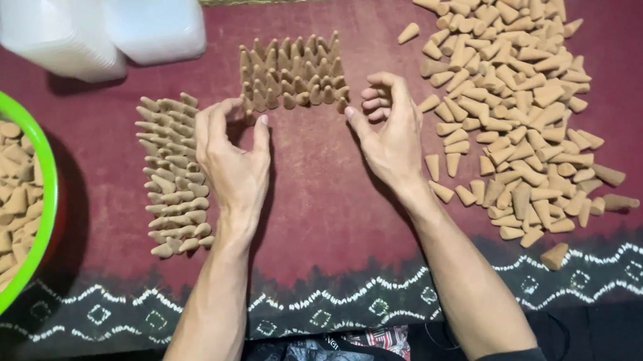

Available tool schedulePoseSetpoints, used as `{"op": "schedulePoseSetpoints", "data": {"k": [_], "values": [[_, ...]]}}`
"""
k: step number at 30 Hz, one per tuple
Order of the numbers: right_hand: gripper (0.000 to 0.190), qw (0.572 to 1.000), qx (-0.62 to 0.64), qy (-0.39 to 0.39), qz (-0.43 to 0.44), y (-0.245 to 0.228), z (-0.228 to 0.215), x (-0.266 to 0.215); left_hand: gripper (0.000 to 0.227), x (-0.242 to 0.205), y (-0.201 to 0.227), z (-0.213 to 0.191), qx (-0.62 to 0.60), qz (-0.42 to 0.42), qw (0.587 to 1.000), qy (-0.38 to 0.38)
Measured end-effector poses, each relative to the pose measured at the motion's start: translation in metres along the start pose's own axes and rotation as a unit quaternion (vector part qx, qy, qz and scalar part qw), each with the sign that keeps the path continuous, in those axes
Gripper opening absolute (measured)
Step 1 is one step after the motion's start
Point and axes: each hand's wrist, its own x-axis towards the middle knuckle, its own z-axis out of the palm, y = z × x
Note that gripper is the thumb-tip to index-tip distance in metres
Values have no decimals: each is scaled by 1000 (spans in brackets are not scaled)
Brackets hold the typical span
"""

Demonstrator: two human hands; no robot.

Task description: Arranging incense cones into organized rows and grids on a work surface.

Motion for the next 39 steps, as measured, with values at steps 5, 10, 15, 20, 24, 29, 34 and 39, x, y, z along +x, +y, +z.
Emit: {"op": "schedulePoseSetpoints", "data": {"k": [5, 10, 15, 20, 24, 29, 34, 39], "values": [[37, 1000, -14, 18, 10, -41, -54, -8, 32, -3, 29, 1, -42, 54, 997, -43], [26, 991, -86, 90, 56, -73, -139, -58, 26, -8, 65, 13, -114, 99, 980, -130], [21, 936, -277, 190, 103, -73, -205, -122, 19, -7, 116, 25, -175, 249, 897, -320], [32, 918, -276, 189, 214, -55, -219, -160, 24, -50, 145, 67, -195, 296, 844, -402], [36, 915, -303, 173, 203, -37, -215, -167, 27, -88, 158, 105, -203, 332, 818, -424], [25, 899, -312, 203, 231, -34, -206, -170, 48, -113, 160, 122, -159, 364, 797, -454], [15, 898, -306, 218, 227, -21, -211, -174, 56, -120, 156, 124, -75, 439, 778, -444], [24, 924, -214, 265, 171, -18, -222, -154, 51, -118, 156, 122, -66, 413, 795, -439]]}}
